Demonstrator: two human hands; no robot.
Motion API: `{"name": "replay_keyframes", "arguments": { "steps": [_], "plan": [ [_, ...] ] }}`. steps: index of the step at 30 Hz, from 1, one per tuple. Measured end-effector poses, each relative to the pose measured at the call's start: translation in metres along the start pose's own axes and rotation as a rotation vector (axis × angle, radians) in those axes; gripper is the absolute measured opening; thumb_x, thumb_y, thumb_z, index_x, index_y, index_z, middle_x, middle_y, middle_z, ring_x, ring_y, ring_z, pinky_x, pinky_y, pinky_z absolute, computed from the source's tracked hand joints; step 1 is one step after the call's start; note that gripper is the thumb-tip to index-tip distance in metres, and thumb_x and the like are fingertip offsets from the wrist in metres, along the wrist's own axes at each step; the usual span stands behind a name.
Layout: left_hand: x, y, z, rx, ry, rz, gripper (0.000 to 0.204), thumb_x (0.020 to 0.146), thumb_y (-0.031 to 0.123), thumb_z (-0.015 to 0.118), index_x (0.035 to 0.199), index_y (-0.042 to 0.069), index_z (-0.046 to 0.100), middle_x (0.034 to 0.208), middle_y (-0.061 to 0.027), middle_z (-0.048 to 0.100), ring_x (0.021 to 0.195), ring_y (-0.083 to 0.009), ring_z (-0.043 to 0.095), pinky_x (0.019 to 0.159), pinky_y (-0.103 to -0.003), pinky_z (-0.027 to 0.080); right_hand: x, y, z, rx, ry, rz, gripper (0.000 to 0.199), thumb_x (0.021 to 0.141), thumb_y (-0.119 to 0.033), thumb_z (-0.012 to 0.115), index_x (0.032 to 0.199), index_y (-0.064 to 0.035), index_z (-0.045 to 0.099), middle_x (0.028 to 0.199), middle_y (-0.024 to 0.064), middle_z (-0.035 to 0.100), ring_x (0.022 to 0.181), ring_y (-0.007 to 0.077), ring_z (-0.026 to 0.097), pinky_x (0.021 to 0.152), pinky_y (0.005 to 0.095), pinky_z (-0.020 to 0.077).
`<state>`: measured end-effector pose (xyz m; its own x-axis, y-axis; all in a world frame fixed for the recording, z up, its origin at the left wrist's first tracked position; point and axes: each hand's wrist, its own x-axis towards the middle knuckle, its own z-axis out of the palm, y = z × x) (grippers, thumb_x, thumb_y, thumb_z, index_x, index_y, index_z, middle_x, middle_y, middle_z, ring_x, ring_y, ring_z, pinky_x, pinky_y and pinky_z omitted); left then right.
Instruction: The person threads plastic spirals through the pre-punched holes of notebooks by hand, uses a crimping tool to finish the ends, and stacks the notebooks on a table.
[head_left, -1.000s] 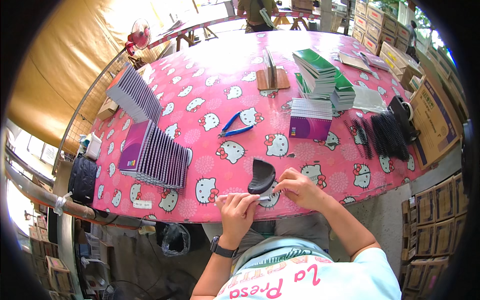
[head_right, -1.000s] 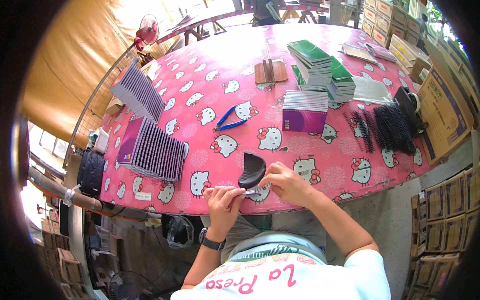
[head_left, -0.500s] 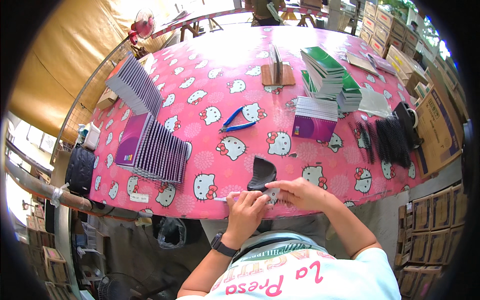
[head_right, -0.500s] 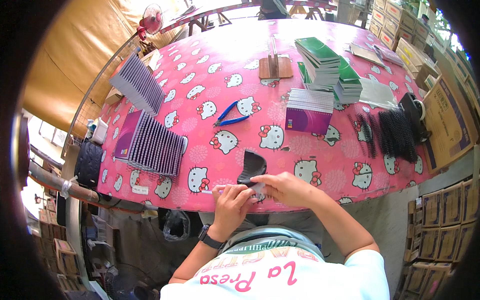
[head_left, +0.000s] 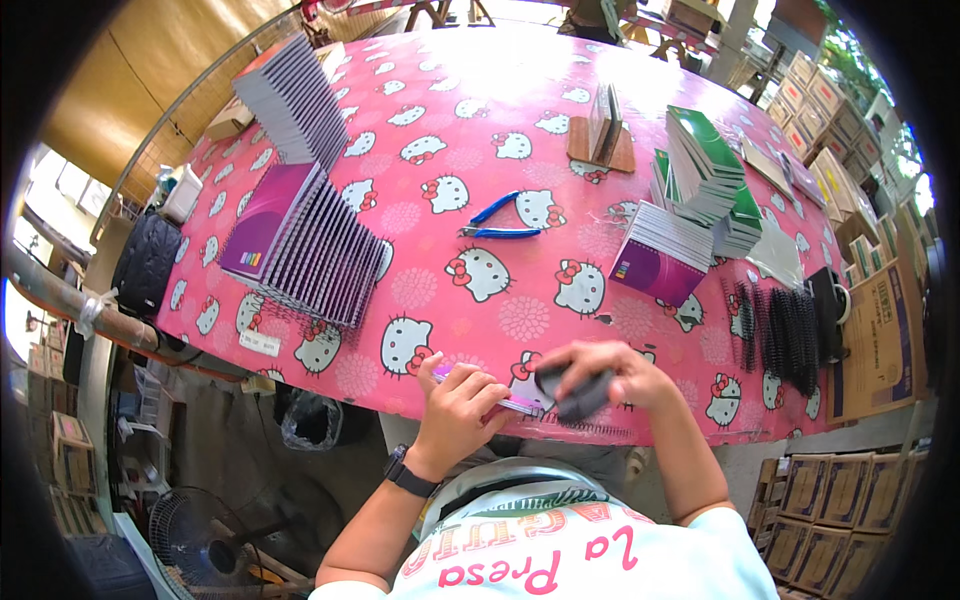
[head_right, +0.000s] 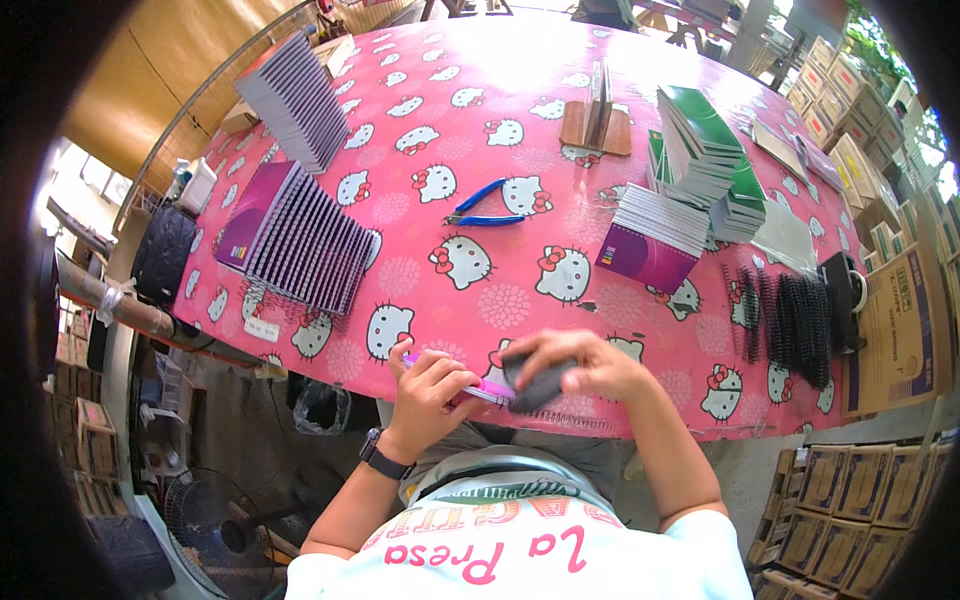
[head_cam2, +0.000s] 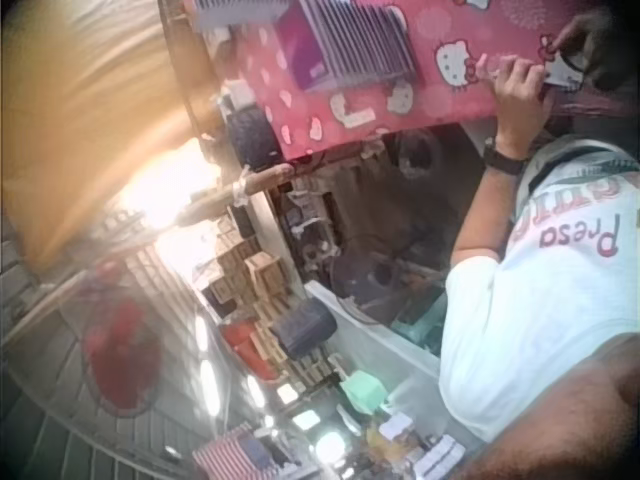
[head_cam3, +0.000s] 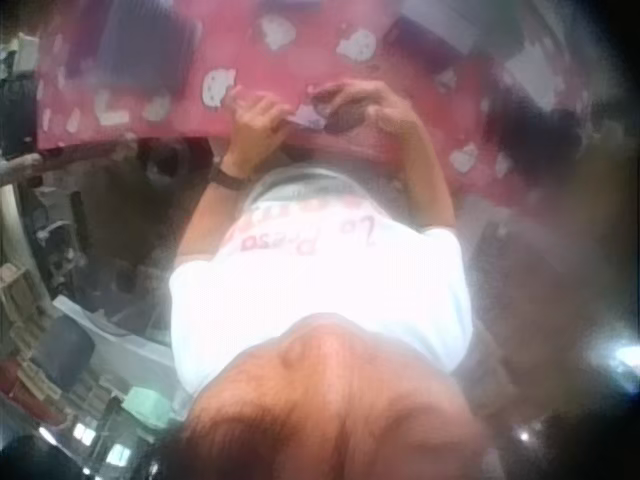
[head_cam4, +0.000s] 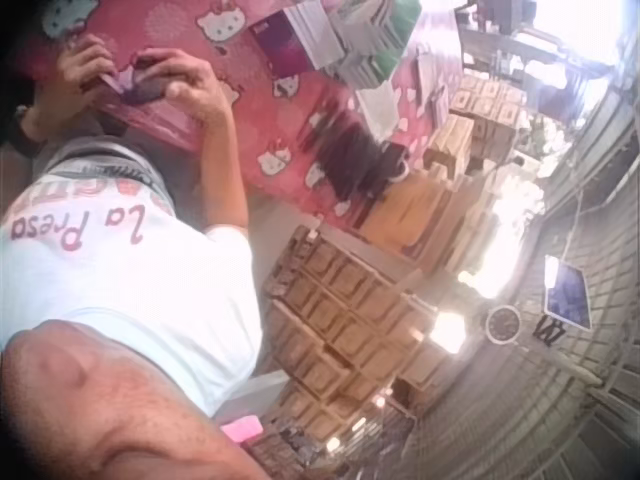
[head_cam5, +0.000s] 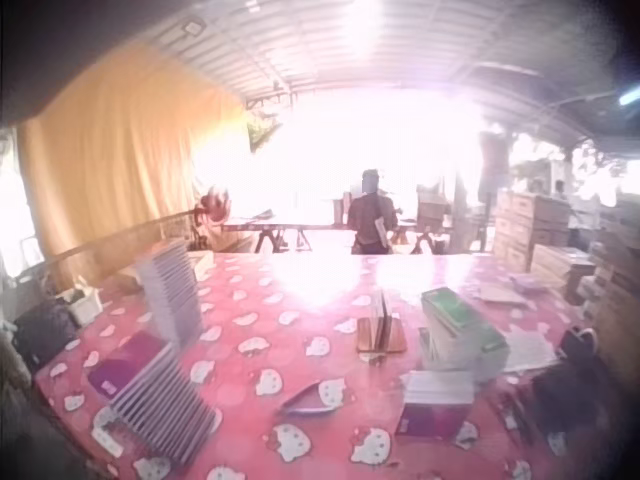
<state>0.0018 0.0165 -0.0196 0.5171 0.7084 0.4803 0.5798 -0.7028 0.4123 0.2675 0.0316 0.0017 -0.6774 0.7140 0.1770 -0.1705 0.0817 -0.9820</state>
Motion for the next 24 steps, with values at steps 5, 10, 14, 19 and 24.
{"name": "replay_keyframes", "arguments": {
  "steps": [5,10,14,19,24],
  "plan": [
    [0.001,0.0,0.002,-0.036,0.016,0.005,0.026,0.058,0.024,0.081,0.079,0.019,0.066,0.077,0.0058,0.062,0.084,-0.0142,0.059,0.1,-0.048,0.024,-0.007,0.003,0.015,-0.604,0.375,0.174,0.049,0.074,-0.047,0.072,0.097,-0.0043,0.072,0.125,0.0171,0.059,0.111,0.0293,0.054,0.095,0.0419,0.0411],
    [0.006,-0.004,0.005,-0.052,0.004,-0.013,0.041,0.059,0.027,0.082,0.096,0.019,0.065,0.09,0.0035,0.062,0.091,-0.0158,0.058,0.102,-0.049,0.022,0.005,0.004,0.017,-0.705,0.387,0.243,0.044,0.077,-0.044,0.07,0.098,-0.0046,0.072,0.122,0.0159,0.061,0.107,0.0275,0.056,0.094,0.0399,0.0406],
    [0.005,-0.007,0.003,-0.362,0.291,-0.18,0.083,0.06,0.022,0.087,0.132,0.014,0.046,0.117,-0.0069,0.051,0.103,-0.0224,0.053,0.1,-0.046,0.031,0.004,-0.001,0.02,-0.135,0.156,-0.039,0.043,0.077,-0.042,0.07,0.097,-0.0046,0.071,0.123,0.0177,0.06,0.108,0.0291,0.056,0.096,0.0405,0.04],
    [-0.023,-0.036,0.033,-1.067,0.163,-0.441,0.057,0.066,0.005,0.085,0.111,0.009,0.05,0.097,-0.0026,0.049,0.087,-0.0113,0.051,0.075,-0.026,0.045,0.01,0.005,0.021,-0.322,0.221,0.151,0.049,0.073,-0.049,0.071,0.097,-0.0068,0.071,0.127,0.0172,0.058,0.112,0.0318,0.054,0.096,0.0418,0.0399],
    [-0.028,-0.041,0.035,-1.039,0.085,-0.375,0.04,0.073,0.008,0.081,0.095,0.008,0.048,0.089,-0.0009,0.048,0.078,-0.0104,0.048,0.068,-0.024,0.044,0.021,0.008,0.017,-0.728,0.325,0.251,0.049,0.073,-0.051,0.071,0.095,-0.0075,0.073,0.124,0.0163,0.061,0.108,0.0307,0.056,0.094,0.0408,0.0407]
  ]
}}
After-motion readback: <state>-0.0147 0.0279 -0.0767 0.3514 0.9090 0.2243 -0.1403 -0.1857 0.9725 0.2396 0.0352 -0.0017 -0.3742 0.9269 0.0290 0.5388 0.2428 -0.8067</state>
